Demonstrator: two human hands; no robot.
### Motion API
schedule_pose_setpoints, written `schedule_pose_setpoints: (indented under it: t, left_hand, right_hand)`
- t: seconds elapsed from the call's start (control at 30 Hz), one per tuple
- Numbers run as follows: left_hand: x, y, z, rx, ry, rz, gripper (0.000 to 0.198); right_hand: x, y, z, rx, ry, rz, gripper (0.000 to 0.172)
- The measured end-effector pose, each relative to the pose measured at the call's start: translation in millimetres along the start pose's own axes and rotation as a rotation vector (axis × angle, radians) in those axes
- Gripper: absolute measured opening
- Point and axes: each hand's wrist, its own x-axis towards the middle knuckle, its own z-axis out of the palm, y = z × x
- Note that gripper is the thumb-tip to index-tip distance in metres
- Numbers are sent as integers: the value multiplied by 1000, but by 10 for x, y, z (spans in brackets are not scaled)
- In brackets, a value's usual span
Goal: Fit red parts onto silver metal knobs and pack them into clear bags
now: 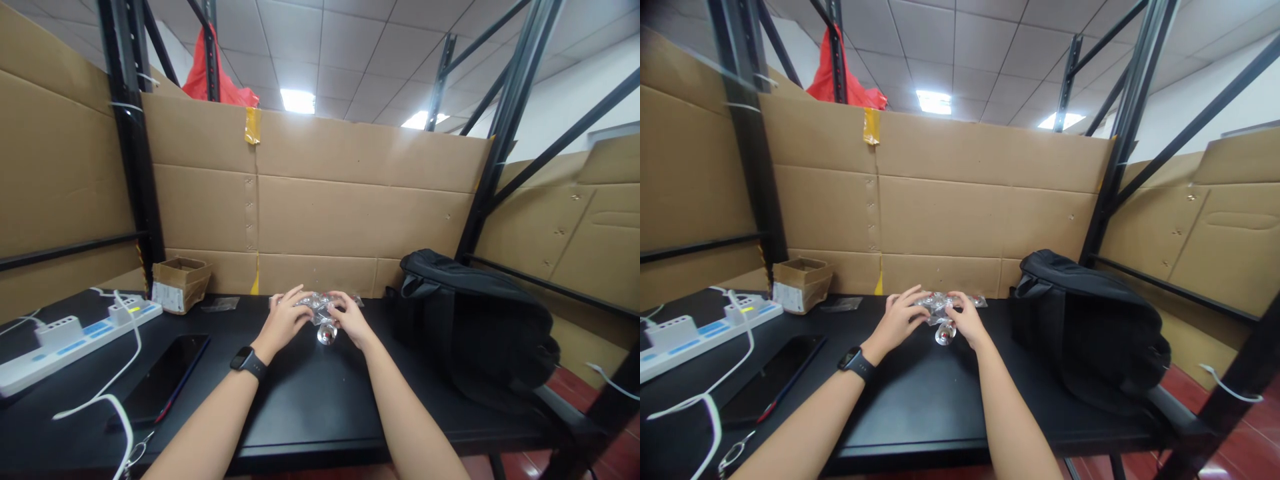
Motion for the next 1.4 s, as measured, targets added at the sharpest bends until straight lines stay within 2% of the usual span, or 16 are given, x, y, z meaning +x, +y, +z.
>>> schedule_pose_setpoints:
  t: [0.27, 0.43, 0.5, 0.57, 0.63, 0.67, 0.7, 0.77, 0.83, 0.9, 0.97, 1.17, 1.3, 1.4]
  left_hand:
    - [1, -15, -29, -60, -61, -14, 15]
    - [7, -31, -51, 1, -35, -55, 21]
    - [6, -136, -156, 78, 41, -159, 22]
    - [-13, -339, -329, 202, 174, -325, 22]
    - [-57, -624, -531, 360, 316, -549, 25]
    - [-88, -783, -627, 431, 363, -658, 28]
    - [-123, -945, -711, 491, 362, -729, 31]
    - [-189, -1248, -839, 569, 230, -762, 34]
    - [-240, -1491, -914, 563, -44, -784, 36]
    - [-271, -1654, -949, 511, -321, -795, 38]
    - [-285, -1742, -956, 470, -471, -784, 39]
    - [-280, -1773, -922, 462, -584, -740, 47]
    - [-320, -1788, -960, 517, -646, -558, 67]
    - [-355, -1818, -1005, 575, -674, -464, 47]
  right_hand:
    - [-66, -136, -8, 36, -4, 58, 53]
    - [-7, -88, -52, -19, 71, 73, 40]
    - [21, -63, -95, -78, 118, 66, 39]
    - [43, -49, -134, -126, 136, 68, 39]
    - [54, -48, -151, -164, 136, 70, 39]
    - [56, -51, -149, -179, 130, 66, 38]
    - [57, -55, -142, -192, 119, 58, 38]
    - [56, -58, -115, -211, 97, 41, 38]
    - [58, -51, -86, -225, 76, 36, 37]
    - [61, -35, -68, -229, 61, 41, 37]
    - [62, -19, -65, -223, 42, 44, 36]
    - [55, -27, -98, -244, 26, 44, 36]
    - [67, -27, -126, -267, 17, 43, 35]
    - [85, -8, -153, -269, 4, 41, 33]
